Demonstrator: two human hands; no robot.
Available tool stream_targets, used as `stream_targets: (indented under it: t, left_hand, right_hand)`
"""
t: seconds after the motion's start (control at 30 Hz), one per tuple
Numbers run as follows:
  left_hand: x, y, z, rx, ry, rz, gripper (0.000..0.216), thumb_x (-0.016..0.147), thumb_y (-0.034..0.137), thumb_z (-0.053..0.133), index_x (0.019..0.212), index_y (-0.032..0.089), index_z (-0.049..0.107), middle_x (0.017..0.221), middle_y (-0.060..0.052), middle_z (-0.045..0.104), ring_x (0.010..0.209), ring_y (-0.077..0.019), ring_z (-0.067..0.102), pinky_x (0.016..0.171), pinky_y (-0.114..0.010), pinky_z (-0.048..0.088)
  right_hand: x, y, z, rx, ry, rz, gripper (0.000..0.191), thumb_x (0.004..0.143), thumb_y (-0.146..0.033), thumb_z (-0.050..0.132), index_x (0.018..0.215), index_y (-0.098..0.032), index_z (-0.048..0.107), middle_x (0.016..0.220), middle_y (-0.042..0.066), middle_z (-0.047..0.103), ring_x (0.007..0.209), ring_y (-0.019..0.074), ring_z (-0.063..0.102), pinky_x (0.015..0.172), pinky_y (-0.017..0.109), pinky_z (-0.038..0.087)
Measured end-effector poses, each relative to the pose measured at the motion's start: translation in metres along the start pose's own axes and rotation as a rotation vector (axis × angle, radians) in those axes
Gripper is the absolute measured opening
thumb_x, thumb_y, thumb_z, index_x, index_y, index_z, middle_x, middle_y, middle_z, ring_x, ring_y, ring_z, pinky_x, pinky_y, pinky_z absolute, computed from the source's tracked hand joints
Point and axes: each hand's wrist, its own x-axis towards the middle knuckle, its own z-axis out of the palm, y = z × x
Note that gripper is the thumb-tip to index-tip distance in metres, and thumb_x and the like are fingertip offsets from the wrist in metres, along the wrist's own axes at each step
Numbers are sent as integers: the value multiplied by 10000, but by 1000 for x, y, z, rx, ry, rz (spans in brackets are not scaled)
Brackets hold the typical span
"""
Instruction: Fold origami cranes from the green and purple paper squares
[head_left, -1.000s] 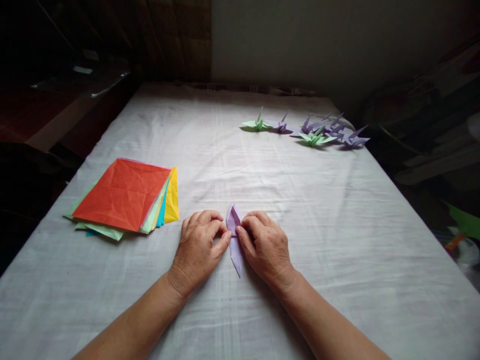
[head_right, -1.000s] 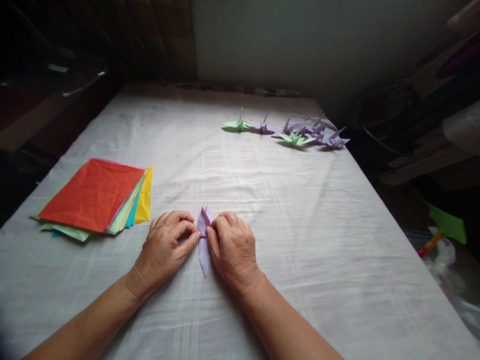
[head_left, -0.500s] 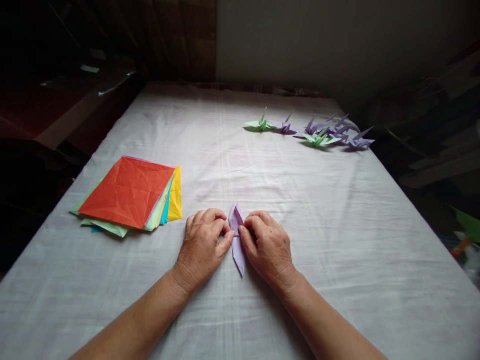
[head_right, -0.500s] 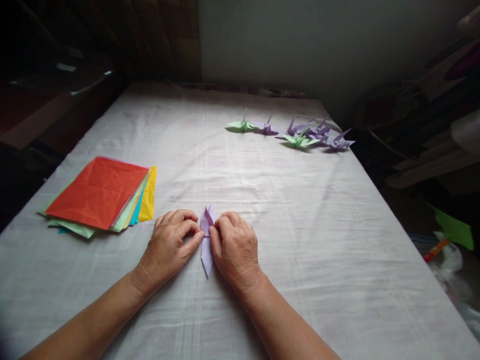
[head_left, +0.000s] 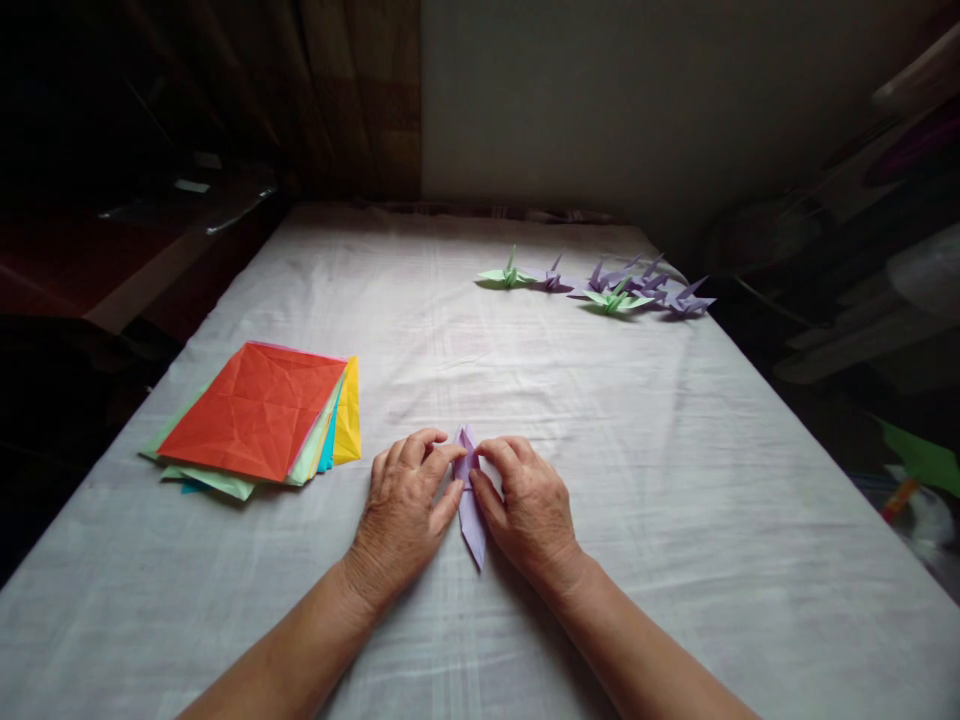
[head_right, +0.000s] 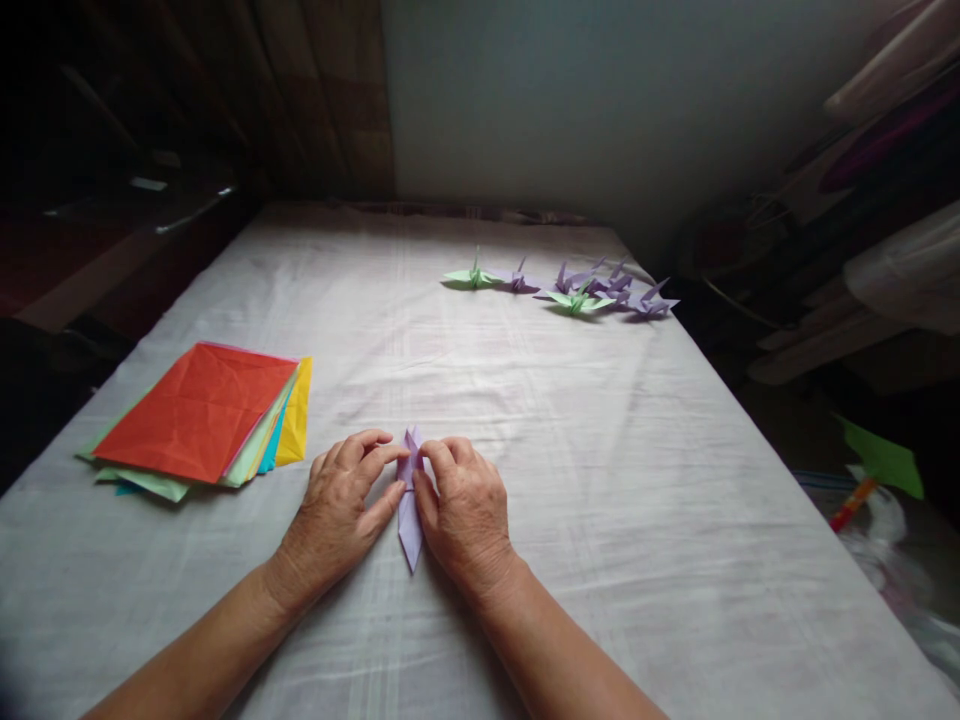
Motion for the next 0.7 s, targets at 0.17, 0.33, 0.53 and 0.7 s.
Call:
stream_targets:
  t: [0.17,0.33,0.53,0.7]
  left_hand:
    - [-1,-5,2,66,-33,60,382,910,223,568,1275,328,604,1469,-92,450,1323,-289,431,1055,-489,359]
    - [3,-9,2,94,-105,33,404,909,264,576,1299,365,599,1552,-95,355,1426,-338,303,1099,-569,308]
    - [11,-11,-4,105,-196,-27,390,901,344,592,1286,410,603,1581,-75,309,1450,-369,248,1127,-636,210]
    - [18,-14,-7,107,-226,-30,397,893,358,603,1276,458,589,1594,-33,288,1464,-361,213,1128,-658,161]
  right_hand:
    - [1,0,0,-11,-4,-7,101,901,-216,556,971,-213,630,966,45,636,823,186,601,735,291,430]
    - [0,1,1,-24,-3,-23,85,904,-225,550,927,-204,630,952,46,637,816,187,599,738,294,429]
    - [0,2,1,-35,-10,-44,82,903,-221,548,865,-207,620,928,39,635,818,182,596,732,288,419]
    - [0,3,2,-63,5,-71,91,909,-226,541,857,-211,614,909,37,630,788,170,583,712,277,406]
